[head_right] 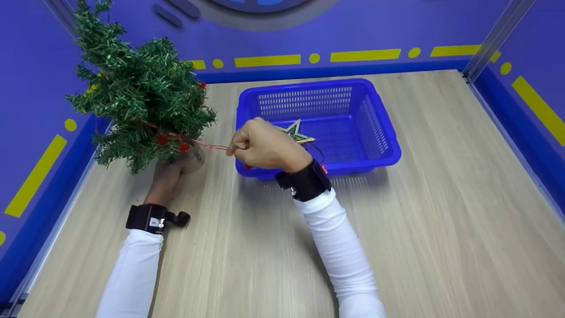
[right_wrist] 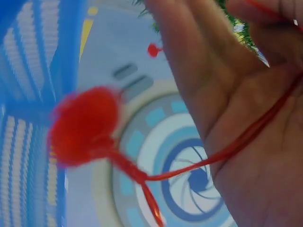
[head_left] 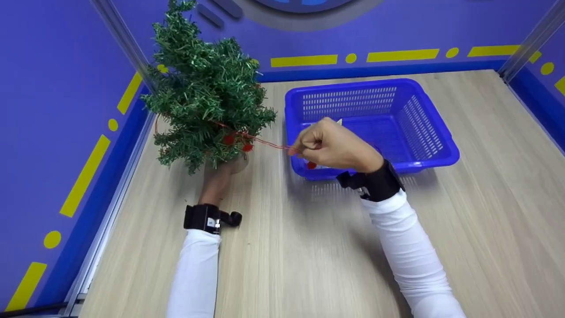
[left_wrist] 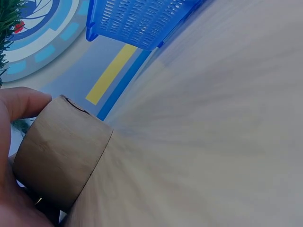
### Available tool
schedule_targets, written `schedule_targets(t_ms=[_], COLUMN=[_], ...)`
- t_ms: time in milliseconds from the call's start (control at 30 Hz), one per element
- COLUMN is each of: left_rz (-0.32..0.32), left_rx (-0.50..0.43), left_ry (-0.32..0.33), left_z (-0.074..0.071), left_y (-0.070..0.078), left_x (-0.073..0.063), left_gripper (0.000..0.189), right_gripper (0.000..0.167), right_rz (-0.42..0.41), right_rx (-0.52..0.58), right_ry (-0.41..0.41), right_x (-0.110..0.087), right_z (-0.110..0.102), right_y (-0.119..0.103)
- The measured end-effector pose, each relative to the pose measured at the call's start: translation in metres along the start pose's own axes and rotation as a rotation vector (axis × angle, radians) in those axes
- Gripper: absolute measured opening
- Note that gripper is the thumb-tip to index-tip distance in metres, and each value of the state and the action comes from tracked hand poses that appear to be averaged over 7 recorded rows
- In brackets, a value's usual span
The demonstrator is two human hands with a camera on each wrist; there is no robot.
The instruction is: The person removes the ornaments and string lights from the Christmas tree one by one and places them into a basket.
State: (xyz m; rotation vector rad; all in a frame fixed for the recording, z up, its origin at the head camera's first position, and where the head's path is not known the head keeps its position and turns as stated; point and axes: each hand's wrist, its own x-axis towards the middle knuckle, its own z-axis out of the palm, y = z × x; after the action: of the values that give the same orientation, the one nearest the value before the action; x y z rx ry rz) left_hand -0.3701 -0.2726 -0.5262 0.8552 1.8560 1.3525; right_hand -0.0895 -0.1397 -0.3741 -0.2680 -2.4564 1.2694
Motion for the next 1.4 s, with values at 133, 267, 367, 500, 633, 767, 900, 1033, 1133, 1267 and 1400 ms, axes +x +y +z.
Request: schedule_targets(t_ms=[133,267,367,500,633,767,900,1033,1133,1267,1400], left_rz=[0.040,0.022,-0.002,-0.072,-0.135,-0.097,0.045,0.150,0.134,0.017,-0.053], left_rx=[0.041,0.070,0.059,0.010,-0.032,-0.074,-0.107,-0.069,-0.049,-0.014,-0.045], left_ry=[0.029,0.054,0.043,-0.027,-0.091,-0.092,-0.031,0.029,0.013,-0.026,-0.090], left_z=[0.000,0.000,-0.001,-0.003,-0.005,-0.007,-0.007,-0.006,-0.006,-0.008,-0.008], left_y=[0.000,0.001,0.002,0.004,0.005,0.003,-0.001,-0.002,-0.001,0.001,0.001], left_x=[0.001,0.001,0.000,-0.003,-0.006,-0.006,-0.004,-0.001,0.001,0.000,-0.001], left_gripper=[0.079,0.080,0.083,0.094,0.105,0.098,0.080,0.069,0.069,0.079,0.093], right_gripper=[0.043,0.019,0.017,0.025,0.020,0.014,0.013,0.012,0.013,0.013,0.010], right_rz=[-0.119,-0.227,-0.247,-0.229,-0.194,-0.186,-0.222,-0.271,-0.295,-0.318,-0.341], right_rx=[0.144,0.221,0.229,0.122,-0.018,-0.101,-0.082,-0.006,0.057,0.162,0.247], right_ry=[0.056,0.143,0.164,0.196,0.235,0.263,0.255,0.211,0.183,0.142,0.122], right_x=[0.001,0.003,0.005,0.004,0.001,-0.002,-0.006,-0.009,-0.012,-0.015,-0.018], right_z=[0.002,0.005,0.006,0.007,0.006,0.005,0.005,0.003,0.002,0.001,0.000], right_y=[-0.001,-0.002,-0.003,-0.006,-0.011,-0.018,-0.024,-0.029,-0.032,-0.034,-0.035])
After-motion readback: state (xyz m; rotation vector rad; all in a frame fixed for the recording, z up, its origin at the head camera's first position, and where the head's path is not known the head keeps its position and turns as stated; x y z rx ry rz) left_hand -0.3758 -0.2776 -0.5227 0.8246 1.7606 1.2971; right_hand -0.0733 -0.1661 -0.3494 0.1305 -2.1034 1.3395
